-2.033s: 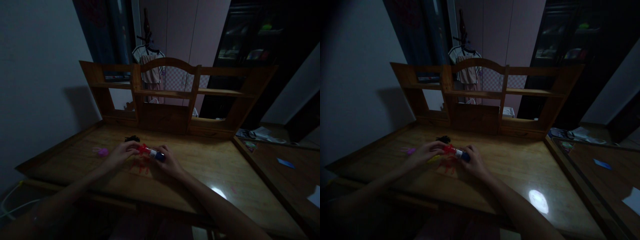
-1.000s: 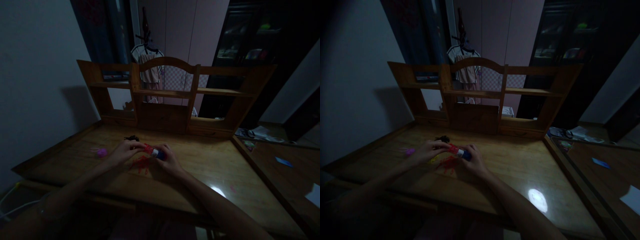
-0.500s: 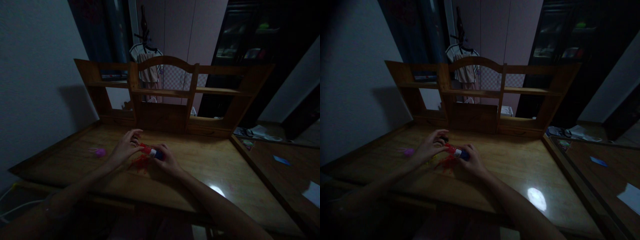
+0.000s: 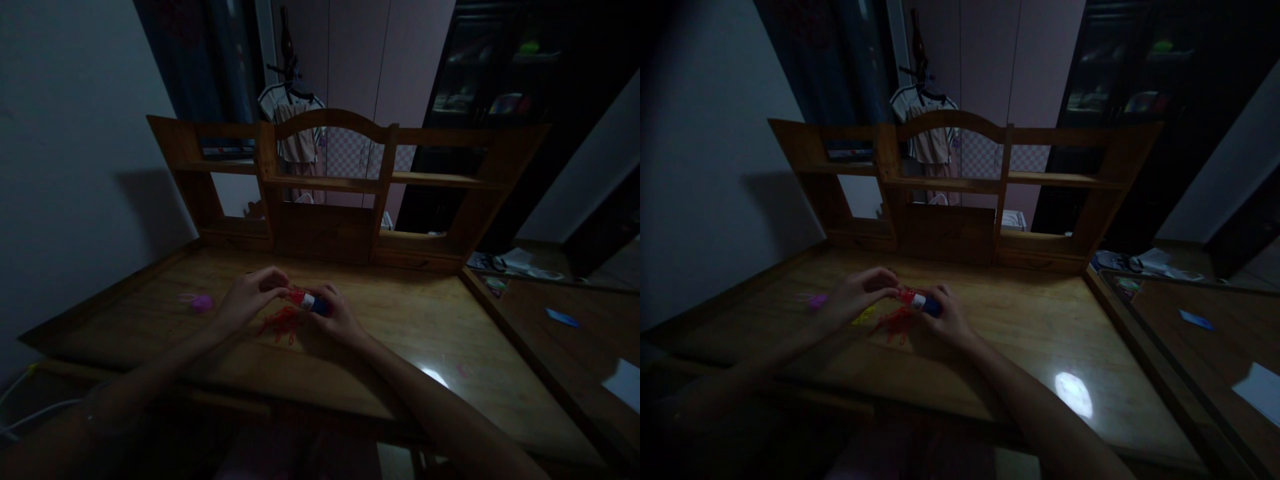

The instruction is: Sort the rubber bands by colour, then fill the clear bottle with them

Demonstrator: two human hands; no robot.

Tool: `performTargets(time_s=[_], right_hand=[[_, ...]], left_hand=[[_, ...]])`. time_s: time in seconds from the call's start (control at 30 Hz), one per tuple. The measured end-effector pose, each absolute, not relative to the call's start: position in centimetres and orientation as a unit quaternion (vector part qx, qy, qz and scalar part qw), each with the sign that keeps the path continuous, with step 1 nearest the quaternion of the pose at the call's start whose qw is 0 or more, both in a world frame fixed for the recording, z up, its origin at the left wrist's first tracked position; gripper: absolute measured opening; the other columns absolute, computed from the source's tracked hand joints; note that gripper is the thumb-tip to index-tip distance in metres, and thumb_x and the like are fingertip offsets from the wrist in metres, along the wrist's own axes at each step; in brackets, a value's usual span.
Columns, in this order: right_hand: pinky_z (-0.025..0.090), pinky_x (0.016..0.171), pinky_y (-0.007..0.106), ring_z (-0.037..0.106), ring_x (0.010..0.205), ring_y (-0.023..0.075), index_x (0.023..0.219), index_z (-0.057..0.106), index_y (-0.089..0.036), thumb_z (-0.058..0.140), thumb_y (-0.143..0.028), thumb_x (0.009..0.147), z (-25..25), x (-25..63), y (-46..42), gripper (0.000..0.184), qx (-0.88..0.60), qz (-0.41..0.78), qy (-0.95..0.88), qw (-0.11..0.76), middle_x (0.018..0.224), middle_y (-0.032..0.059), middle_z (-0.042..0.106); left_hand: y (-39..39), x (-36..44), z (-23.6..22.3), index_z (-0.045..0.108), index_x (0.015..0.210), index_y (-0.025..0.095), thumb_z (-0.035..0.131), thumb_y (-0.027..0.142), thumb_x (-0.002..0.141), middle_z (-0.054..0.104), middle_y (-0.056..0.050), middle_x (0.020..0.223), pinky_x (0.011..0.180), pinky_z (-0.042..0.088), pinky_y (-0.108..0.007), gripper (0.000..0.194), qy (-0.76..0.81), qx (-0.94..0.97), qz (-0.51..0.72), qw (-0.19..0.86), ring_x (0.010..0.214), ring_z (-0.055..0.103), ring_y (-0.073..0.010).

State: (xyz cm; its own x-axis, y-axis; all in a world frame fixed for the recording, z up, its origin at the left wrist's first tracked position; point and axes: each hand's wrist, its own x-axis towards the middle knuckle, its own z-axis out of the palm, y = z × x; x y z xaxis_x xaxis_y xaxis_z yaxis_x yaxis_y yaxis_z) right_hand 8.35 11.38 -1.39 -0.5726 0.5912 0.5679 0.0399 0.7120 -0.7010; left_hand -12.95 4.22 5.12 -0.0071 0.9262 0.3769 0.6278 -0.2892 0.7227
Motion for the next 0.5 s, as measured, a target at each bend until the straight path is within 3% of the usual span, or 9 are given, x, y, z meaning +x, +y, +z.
performTargets(time_s=[0.2, 0.37, 0.5], right_hand=[[0.045, 0.091, 0.033, 0.055, 0.103, 0.019, 0.126, 0.057, -0.026, 0.067, -0.023, 0.081, -1.4, 8.3, 10.9, 0.046, -0.155, 0.323, -0.842, 0.404, 0.113, 0.0045, 0.056], [0.046, 0.088, 0.033, 0.056, 0.1, 0.0195, 0.124, 0.058, -0.025, 0.066, -0.027, 0.081, -1.2, 8.6, 11.4, 0.044, -0.187, 0.312, -0.835, 0.413, 0.112, 0.0053, 0.055], [0.045, 0.088, 0.033, 0.054, 0.101, 0.0195, 0.124, 0.058, -0.025, 0.062, -0.018, 0.079, -1.1, 9.2, 12.3, 0.046, -0.212, 0.294, -0.832, 0.42, 0.112, 0.005, 0.053]], left_hand=[[4.3, -13.1, 4.5, 0.064, 0.084, 0.021, 0.069, 0.04, 0.077, 0.059, -0.001, 0.083, 0.064, 0.045, -0.026, 0.021, 0.579, 0.723, 0.377, 0.001, 0.072, 0.056, -0.0151], [4.0, -14.5, 4.0, 0.064, 0.092, 0.022, 0.059, 0.047, 0.085, 0.062, -0.003, 0.093, 0.077, 0.047, -0.03, 0.026, 0.603, 0.691, 0.398, 0.033, 0.086, 0.06, -0.019], [3.3, -16.5, 1.1, 0.063, 0.108, 0.022, 0.055, 0.05, 0.086, 0.061, -0.007, 0.109, 0.079, 0.05, -0.034, 0.036, 0.63, 0.691, 0.333, 0.122, 0.092, 0.061, -0.0227]])
